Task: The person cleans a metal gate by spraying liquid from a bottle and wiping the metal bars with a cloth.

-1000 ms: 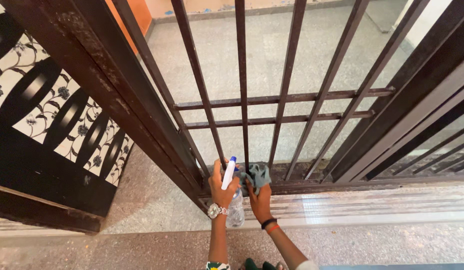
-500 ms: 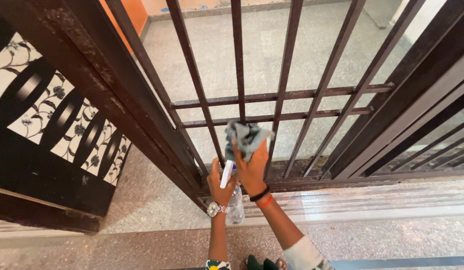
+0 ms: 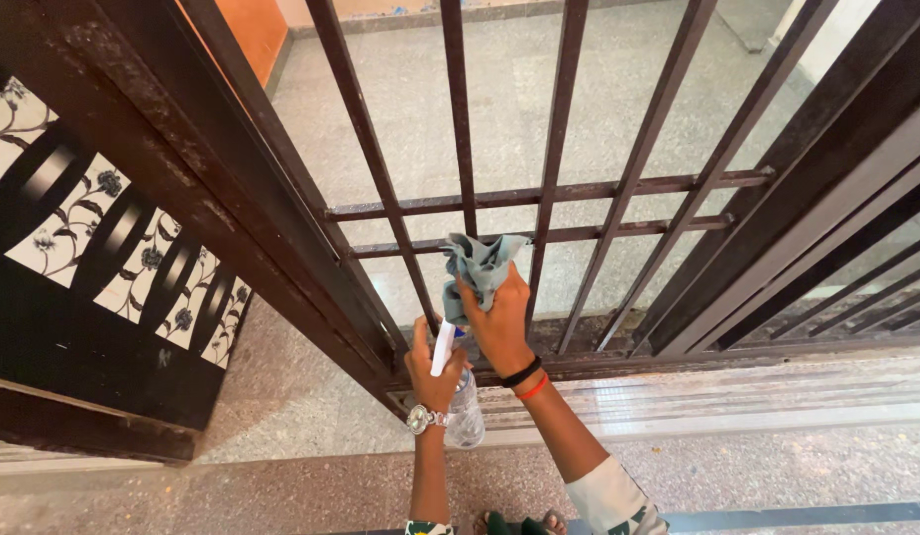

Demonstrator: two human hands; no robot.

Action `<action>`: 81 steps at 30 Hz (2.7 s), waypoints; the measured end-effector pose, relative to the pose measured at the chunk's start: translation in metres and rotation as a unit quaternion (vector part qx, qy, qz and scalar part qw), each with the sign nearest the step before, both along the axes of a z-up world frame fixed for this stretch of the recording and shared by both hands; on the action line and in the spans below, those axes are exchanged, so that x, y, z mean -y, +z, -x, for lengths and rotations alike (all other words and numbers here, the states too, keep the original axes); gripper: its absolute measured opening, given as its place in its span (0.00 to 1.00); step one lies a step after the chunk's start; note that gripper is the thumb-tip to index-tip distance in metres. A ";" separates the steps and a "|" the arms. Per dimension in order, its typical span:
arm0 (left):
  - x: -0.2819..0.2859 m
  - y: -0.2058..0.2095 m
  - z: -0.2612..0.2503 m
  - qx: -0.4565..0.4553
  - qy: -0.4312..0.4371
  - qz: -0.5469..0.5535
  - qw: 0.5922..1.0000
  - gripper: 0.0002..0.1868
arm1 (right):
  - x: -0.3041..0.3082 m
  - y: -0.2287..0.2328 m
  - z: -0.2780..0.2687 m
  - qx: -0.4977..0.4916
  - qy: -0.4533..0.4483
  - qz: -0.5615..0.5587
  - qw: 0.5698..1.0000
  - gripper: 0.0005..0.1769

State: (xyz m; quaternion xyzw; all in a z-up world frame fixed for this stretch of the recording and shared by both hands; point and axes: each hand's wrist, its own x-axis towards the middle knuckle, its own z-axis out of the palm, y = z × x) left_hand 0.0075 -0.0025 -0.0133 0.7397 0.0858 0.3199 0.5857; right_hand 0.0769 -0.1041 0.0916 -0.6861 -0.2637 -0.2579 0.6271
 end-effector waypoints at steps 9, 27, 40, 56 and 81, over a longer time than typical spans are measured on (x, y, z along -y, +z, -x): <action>0.003 0.004 0.001 -0.004 0.008 0.006 1.000 0.23 | 0.001 -0.043 -0.001 0.020 -0.009 0.028 0.999 0.11; 0.008 0.018 0.008 -0.026 0.014 0.018 0.999 0.27 | 0.006 -0.119 -0.001 -0.048 0.055 0.009 0.997 0.10; 0.002 0.016 0.012 -0.030 -0.024 0.032 0.999 0.27 | 0.017 -0.157 0.002 -0.062 0.068 0.062 0.994 0.12; 0.004 0.016 0.012 -0.053 -0.021 0.030 0.998 0.27 | 0.030 -0.187 0.011 -0.041 0.052 0.133 0.989 0.15; 0.008 0.012 0.006 0.000 -0.022 -0.003 1.000 0.24 | 0.098 0.019 0.023 0.198 -0.236 0.116 0.944 0.25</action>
